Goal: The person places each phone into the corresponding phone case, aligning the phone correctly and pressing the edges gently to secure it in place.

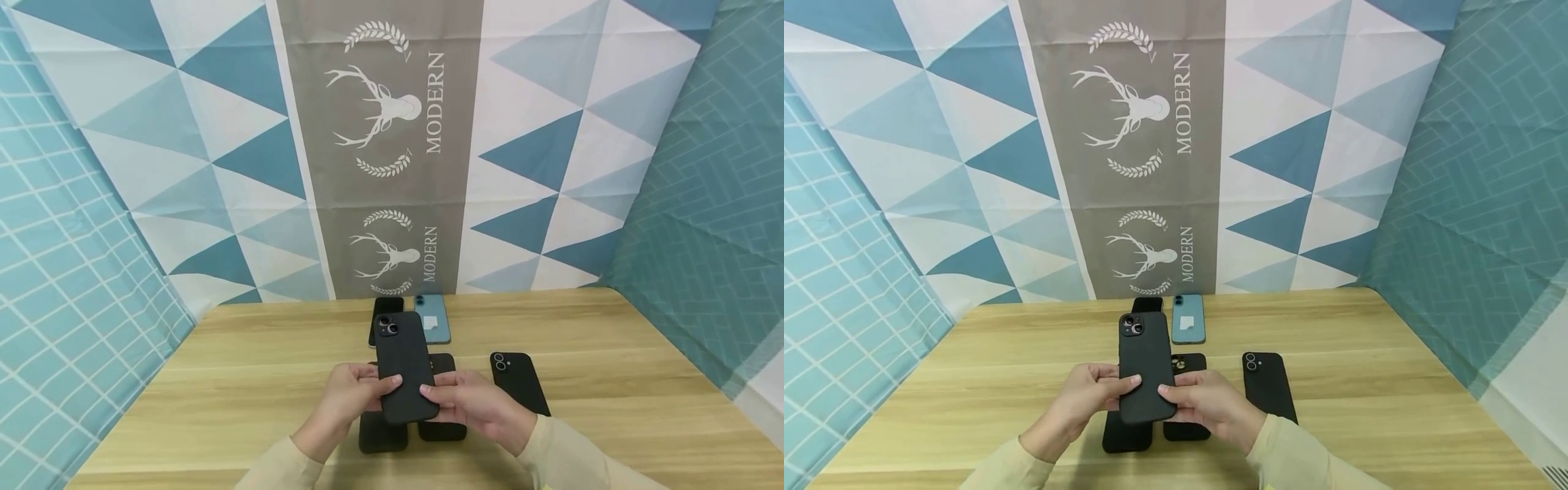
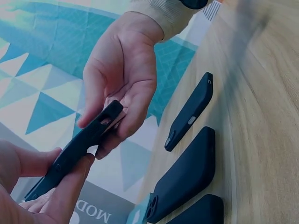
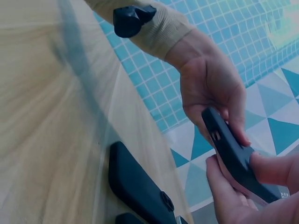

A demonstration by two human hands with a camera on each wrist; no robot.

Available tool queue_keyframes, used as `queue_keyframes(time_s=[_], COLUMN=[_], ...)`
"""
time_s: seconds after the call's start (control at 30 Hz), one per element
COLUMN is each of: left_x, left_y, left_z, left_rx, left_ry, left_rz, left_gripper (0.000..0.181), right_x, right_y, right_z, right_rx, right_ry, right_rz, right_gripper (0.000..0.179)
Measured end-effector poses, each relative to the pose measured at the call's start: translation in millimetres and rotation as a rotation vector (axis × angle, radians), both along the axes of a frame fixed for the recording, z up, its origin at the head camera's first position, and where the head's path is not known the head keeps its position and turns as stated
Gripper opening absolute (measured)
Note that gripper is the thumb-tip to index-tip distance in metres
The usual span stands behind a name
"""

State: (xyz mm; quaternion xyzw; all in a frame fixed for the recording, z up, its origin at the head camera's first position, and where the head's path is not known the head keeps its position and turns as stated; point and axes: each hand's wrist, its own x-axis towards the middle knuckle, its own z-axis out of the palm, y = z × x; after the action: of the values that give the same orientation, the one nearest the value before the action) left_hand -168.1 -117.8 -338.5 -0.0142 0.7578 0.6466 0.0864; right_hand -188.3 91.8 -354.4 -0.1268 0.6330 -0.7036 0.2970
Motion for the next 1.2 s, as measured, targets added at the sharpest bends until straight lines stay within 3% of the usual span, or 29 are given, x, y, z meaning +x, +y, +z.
queue_keyframes(time_s=[0.4,0.67,0.97,1.2], left_x=[-0.8,1.3,2.0,5.9], left_y=[-0.9,-2.9,-4.1,-2.9], left_z=[-2.6,-1.0,-4.4,-5.4], left_rx=[0.015,0.037,0.049,0.03], left_ry=[0.016,0.0,-0.005,0.0], left_rz=[-0.087,-0.148,-0.151,-0.098], left_gripper=[0.044,0.045,0.042,0.038], right_x=[3.1,0.7,2.6,1.4], right_y=[-0.7,0.3,1.4,1.3], right_z=[-3.2,-2.8,-4.3,-0.9], right_rx=[-0.007,-0.017,-0.02,-0.001], right_ry=[-0.01,-0.02,-0.037,-0.008], right_rz=[-0.089,-0.101,-0.092,-0.058], right_gripper=[0.04,0.042,0.036,0.037])
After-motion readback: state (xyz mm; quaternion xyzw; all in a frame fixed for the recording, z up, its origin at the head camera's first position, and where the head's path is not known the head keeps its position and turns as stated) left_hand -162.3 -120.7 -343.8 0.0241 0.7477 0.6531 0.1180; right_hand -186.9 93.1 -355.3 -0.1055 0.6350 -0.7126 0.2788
